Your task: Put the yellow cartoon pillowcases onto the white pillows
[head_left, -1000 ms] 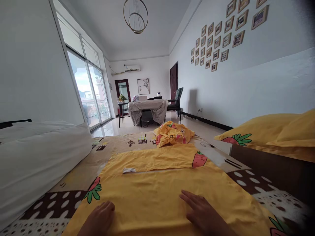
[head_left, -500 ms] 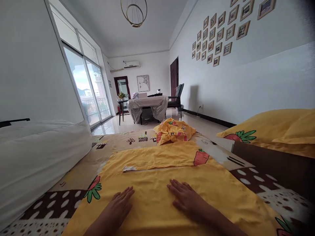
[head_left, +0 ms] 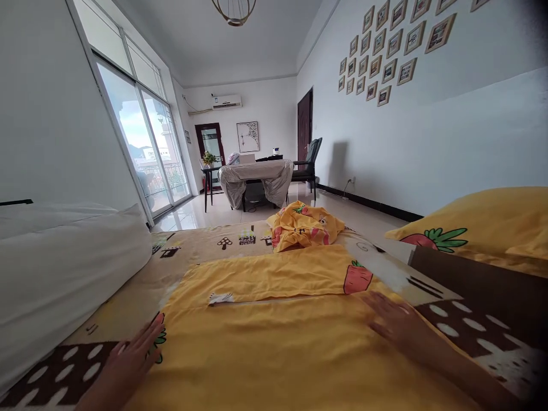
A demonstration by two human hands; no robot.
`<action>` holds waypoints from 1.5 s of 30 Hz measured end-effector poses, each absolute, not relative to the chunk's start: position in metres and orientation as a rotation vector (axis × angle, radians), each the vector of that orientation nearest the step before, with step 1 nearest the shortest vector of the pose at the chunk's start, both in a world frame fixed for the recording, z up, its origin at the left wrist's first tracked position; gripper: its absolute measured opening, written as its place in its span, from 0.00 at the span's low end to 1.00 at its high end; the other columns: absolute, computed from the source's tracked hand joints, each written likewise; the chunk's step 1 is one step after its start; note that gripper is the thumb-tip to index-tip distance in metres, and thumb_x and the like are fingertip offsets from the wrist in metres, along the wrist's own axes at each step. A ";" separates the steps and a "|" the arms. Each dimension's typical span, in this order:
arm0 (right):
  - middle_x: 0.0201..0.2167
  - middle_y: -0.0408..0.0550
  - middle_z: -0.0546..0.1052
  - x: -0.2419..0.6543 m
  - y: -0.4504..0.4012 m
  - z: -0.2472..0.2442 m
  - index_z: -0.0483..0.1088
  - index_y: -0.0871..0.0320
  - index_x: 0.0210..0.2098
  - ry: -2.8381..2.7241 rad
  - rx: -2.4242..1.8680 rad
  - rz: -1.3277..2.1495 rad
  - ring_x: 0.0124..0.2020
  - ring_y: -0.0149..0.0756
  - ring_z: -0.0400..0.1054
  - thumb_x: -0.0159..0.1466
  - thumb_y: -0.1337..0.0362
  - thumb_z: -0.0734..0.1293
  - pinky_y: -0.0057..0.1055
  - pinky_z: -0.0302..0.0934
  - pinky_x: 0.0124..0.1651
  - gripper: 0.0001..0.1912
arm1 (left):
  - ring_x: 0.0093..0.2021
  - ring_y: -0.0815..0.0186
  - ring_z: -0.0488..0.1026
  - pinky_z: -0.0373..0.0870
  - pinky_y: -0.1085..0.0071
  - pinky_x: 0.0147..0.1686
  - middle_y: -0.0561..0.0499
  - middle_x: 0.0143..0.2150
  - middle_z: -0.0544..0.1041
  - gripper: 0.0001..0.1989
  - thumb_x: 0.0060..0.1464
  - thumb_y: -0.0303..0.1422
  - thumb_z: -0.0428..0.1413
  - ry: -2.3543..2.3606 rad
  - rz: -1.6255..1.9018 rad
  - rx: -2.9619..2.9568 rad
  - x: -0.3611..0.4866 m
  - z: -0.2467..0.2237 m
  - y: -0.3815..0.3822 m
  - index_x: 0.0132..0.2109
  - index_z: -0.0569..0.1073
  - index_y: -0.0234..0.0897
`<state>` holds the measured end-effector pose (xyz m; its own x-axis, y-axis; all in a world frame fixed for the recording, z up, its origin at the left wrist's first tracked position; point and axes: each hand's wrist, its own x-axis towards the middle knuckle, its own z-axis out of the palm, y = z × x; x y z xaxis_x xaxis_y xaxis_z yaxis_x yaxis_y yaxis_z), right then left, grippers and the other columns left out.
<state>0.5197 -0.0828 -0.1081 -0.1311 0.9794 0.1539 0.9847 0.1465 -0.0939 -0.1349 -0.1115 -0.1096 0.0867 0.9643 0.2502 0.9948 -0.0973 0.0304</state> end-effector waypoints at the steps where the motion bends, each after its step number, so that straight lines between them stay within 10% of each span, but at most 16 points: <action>1: 0.63 0.55 0.59 0.504 -0.074 -0.100 0.61 0.56 0.61 -2.262 -1.907 -0.027 0.64 0.48 0.50 0.63 0.46 0.55 0.50 0.47 0.62 0.32 | 0.66 0.61 0.53 0.57 0.55 0.59 0.53 0.65 0.57 0.25 0.60 0.43 0.39 -1.985 -0.275 -2.248 -0.116 -0.098 -0.100 0.62 0.60 0.50; 8: 0.64 0.54 0.56 0.359 -0.003 -0.064 0.56 0.59 0.63 -2.442 -1.555 0.218 0.66 0.42 0.47 0.66 0.53 0.51 0.45 0.42 0.64 0.29 | 0.68 0.62 0.44 0.43 0.53 0.63 0.46 0.68 0.48 0.28 0.61 0.36 0.35 -1.930 0.061 -2.585 0.033 -0.039 -0.011 0.67 0.50 0.36; 16: 0.61 0.55 0.62 0.280 0.064 -0.094 0.57 0.66 0.62 -2.398 -1.427 0.267 0.62 0.41 0.54 0.68 0.54 0.43 0.37 0.48 0.61 0.31 | 0.68 0.61 0.45 0.46 0.54 0.63 0.42 0.68 0.49 0.29 0.60 0.33 0.34 -1.847 -0.024 -2.716 0.118 -0.085 0.082 0.66 0.50 0.28; 23: 0.66 0.51 0.52 0.340 0.119 -0.118 0.54 0.56 0.64 -2.413 -1.676 0.282 0.66 0.42 0.45 0.66 0.51 0.49 0.46 0.40 0.64 0.30 | 0.69 0.63 0.41 0.41 0.54 0.64 0.52 0.70 0.44 0.28 0.62 0.42 0.33 -2.020 -0.086 -2.591 0.065 -0.112 0.117 0.67 0.49 0.43; 32: 0.67 0.51 0.49 0.495 0.139 -0.140 0.50 0.56 0.65 -2.029 -2.257 -0.245 0.67 0.46 0.42 0.65 0.50 0.48 0.52 0.39 0.63 0.33 | 0.68 0.58 0.44 0.44 0.47 0.62 0.45 0.69 0.44 0.29 0.62 0.43 0.32 -2.364 0.017 -2.090 -0.072 -0.120 0.125 0.67 0.46 0.39; 38: 0.63 0.68 0.54 0.421 0.128 -0.109 0.56 0.72 0.61 -2.026 -2.154 -0.350 0.63 0.52 0.49 0.63 0.69 0.48 0.52 0.43 0.60 0.28 | 0.68 0.52 0.44 0.36 0.40 0.60 0.36 0.68 0.48 0.30 0.57 0.25 0.34 -2.140 0.052 -2.110 -0.028 -0.096 0.120 0.66 0.50 0.29; 45: 0.63 0.54 0.59 0.269 0.129 -0.111 0.56 0.62 0.62 -2.413 -1.555 0.184 0.63 0.38 0.52 0.64 0.64 0.53 0.37 0.48 0.61 0.28 | 0.68 0.62 0.47 0.47 0.54 0.62 0.44 0.68 0.51 0.33 0.52 0.25 0.39 -1.826 -0.025 -2.590 0.094 -0.091 0.128 0.66 0.50 0.31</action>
